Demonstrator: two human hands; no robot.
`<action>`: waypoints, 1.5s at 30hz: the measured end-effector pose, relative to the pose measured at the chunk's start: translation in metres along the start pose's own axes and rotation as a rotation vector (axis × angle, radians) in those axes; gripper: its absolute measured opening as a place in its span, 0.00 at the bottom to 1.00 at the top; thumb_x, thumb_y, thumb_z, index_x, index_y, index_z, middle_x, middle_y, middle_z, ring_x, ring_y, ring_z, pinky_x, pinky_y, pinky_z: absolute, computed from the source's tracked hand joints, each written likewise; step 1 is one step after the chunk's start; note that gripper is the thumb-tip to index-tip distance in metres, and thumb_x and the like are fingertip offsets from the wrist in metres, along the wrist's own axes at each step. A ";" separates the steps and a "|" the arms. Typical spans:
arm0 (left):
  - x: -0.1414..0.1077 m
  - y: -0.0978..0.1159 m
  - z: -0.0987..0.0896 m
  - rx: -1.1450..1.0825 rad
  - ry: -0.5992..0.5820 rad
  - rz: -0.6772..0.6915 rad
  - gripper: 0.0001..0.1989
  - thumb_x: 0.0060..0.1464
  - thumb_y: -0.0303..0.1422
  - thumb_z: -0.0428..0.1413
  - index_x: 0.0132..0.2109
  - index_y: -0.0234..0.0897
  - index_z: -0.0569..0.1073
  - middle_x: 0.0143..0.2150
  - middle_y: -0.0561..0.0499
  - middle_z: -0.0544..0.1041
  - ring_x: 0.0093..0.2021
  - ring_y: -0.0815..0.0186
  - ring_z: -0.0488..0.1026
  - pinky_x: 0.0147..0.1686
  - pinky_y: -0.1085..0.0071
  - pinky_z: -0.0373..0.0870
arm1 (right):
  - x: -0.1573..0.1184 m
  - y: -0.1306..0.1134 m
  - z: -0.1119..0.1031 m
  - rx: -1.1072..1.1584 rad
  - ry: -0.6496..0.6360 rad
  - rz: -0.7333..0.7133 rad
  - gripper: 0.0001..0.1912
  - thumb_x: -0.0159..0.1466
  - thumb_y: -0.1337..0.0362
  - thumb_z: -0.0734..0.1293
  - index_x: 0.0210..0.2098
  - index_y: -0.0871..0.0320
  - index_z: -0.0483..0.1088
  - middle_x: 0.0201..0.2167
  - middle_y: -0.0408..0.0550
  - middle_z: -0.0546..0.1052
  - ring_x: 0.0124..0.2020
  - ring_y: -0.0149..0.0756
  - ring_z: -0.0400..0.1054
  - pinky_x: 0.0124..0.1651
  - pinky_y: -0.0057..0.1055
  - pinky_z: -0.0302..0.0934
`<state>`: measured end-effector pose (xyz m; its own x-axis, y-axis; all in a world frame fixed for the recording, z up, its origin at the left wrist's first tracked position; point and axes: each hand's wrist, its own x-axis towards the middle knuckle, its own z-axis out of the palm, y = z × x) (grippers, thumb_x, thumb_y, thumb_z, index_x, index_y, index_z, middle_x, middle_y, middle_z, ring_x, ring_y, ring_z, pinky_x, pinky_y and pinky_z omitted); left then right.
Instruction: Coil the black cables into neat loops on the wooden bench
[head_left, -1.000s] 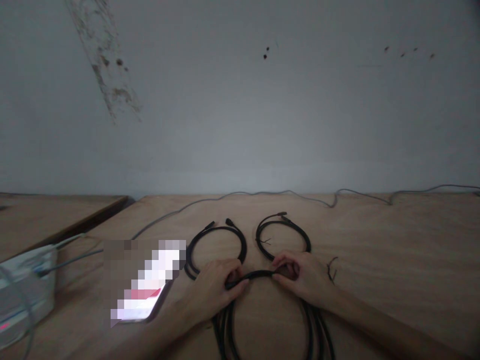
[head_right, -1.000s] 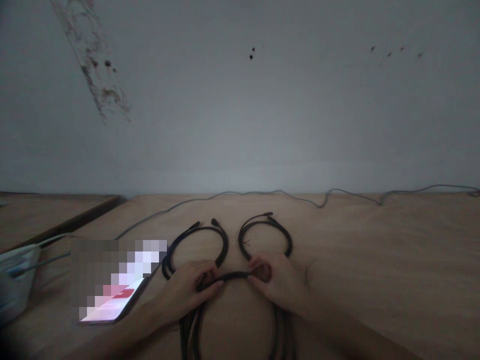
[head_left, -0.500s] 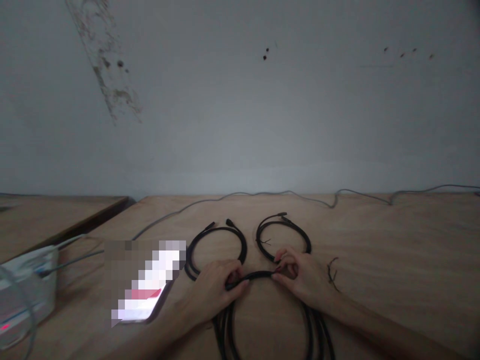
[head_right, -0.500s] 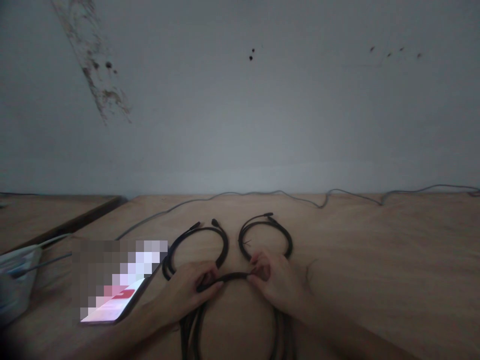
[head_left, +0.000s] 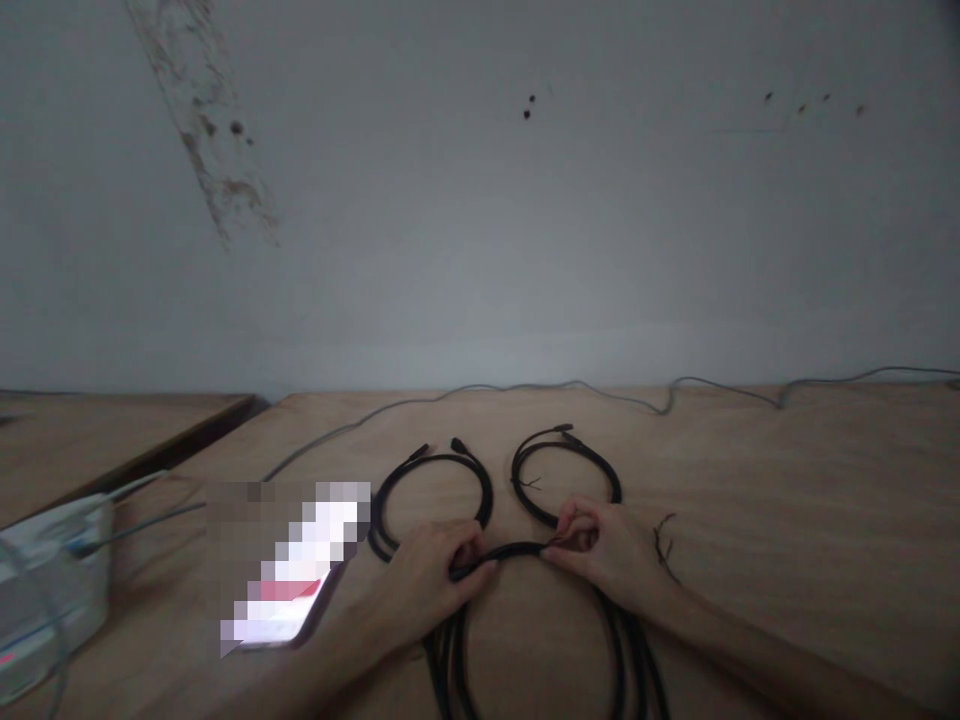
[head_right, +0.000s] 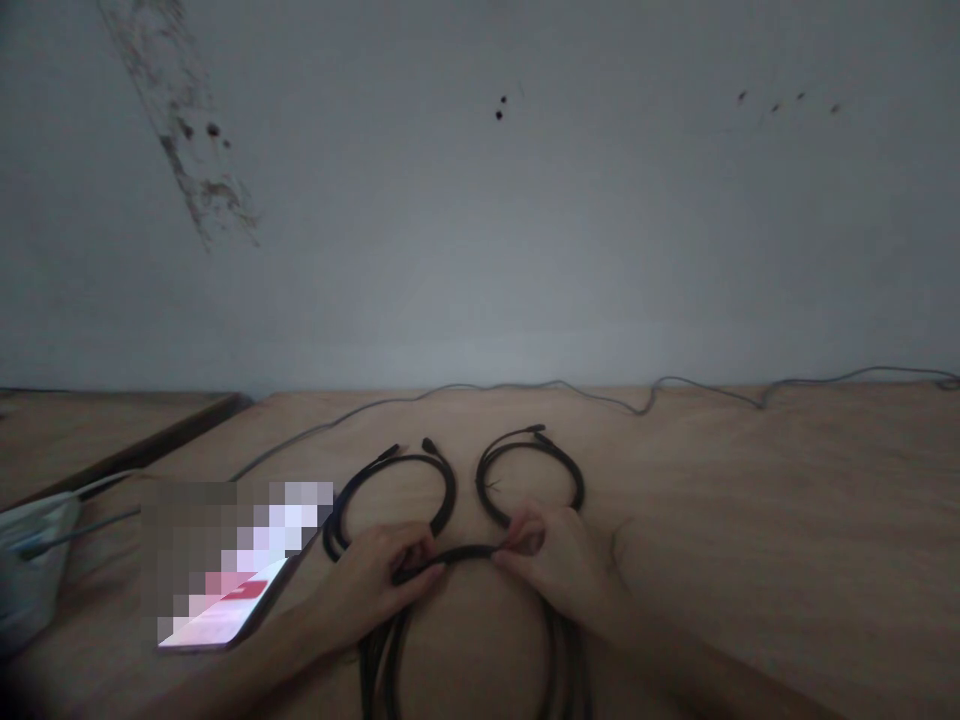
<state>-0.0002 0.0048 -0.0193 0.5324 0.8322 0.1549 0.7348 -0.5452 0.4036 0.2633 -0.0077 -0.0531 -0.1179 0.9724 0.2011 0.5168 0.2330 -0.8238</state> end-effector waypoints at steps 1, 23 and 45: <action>0.000 0.000 0.000 0.003 0.002 0.003 0.11 0.60 0.40 0.56 0.33 0.38 0.71 0.30 0.55 0.72 0.31 0.66 0.68 0.31 0.72 0.56 | 0.000 -0.001 0.000 -0.014 0.000 0.004 0.10 0.55 0.60 0.76 0.31 0.56 0.73 0.25 0.41 0.80 0.25 0.34 0.71 0.27 0.27 0.58; -0.001 0.000 0.000 0.005 -0.021 -0.021 0.11 0.60 0.41 0.55 0.35 0.39 0.71 0.31 0.54 0.73 0.32 0.65 0.69 0.32 0.71 0.57 | -0.002 -0.005 -0.001 -0.183 0.029 -0.106 0.10 0.59 0.60 0.72 0.40 0.51 0.82 0.26 0.43 0.80 0.24 0.35 0.68 0.29 0.28 0.59; 0.000 0.006 -0.004 -0.003 -0.029 -0.031 0.11 0.60 0.41 0.55 0.34 0.38 0.72 0.31 0.54 0.73 0.33 0.64 0.69 0.32 0.71 0.57 | -0.002 -0.009 -0.003 -0.161 0.010 -0.105 0.03 0.58 0.61 0.73 0.32 0.52 0.79 0.21 0.40 0.75 0.24 0.34 0.67 0.26 0.26 0.57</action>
<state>0.0022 0.0022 -0.0130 0.5214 0.8454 0.1162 0.7499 -0.5189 0.4104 0.2613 -0.0118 -0.0443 -0.1704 0.9424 0.2877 0.6309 0.3286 -0.7028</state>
